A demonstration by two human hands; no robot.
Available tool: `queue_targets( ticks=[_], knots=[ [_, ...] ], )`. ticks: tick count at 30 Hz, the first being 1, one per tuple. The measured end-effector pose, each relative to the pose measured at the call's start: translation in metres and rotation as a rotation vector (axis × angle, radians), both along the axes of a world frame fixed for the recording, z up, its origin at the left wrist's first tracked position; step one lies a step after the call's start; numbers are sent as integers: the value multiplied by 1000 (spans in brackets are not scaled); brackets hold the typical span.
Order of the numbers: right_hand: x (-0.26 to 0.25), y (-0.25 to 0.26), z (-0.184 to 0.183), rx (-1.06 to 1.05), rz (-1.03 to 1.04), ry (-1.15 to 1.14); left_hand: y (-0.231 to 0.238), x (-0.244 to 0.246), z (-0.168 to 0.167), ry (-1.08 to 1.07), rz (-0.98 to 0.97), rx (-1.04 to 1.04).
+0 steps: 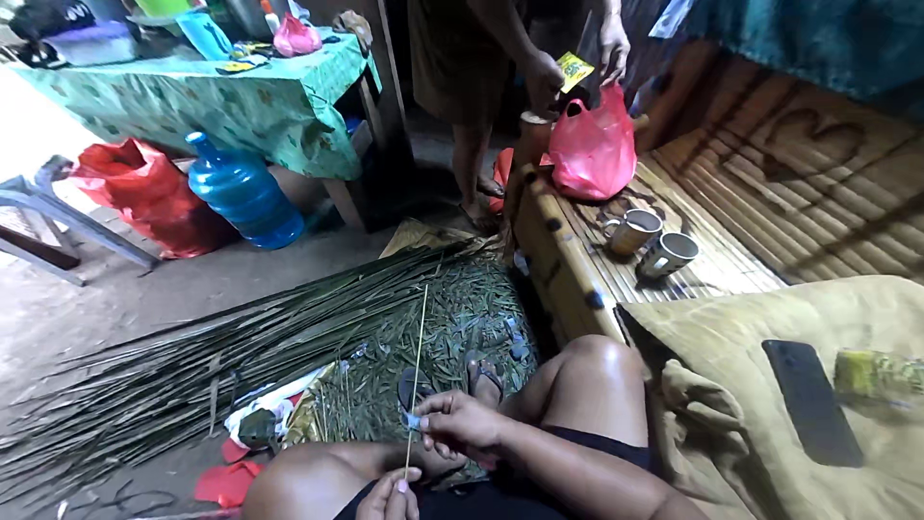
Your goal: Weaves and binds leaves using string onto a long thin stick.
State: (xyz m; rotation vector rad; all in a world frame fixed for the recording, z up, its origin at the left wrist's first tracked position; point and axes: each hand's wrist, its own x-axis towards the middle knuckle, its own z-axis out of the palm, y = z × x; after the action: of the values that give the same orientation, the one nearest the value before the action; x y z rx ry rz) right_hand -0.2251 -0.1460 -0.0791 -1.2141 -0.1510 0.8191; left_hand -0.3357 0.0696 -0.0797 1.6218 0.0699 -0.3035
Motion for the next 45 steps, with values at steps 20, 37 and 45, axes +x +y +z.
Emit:
queue_targets(
  ticks=[20,37,45],
  knots=[
    [81,-32,52,-100,-165,-105,8,-16,4,-99,76,-3],
    [17,-12,6,-101,36,-36,3,0,1,0,105,-6],
    [52,-25,31,-23,-130,-56,6,-1,5,-53,17,-33]
  ],
)
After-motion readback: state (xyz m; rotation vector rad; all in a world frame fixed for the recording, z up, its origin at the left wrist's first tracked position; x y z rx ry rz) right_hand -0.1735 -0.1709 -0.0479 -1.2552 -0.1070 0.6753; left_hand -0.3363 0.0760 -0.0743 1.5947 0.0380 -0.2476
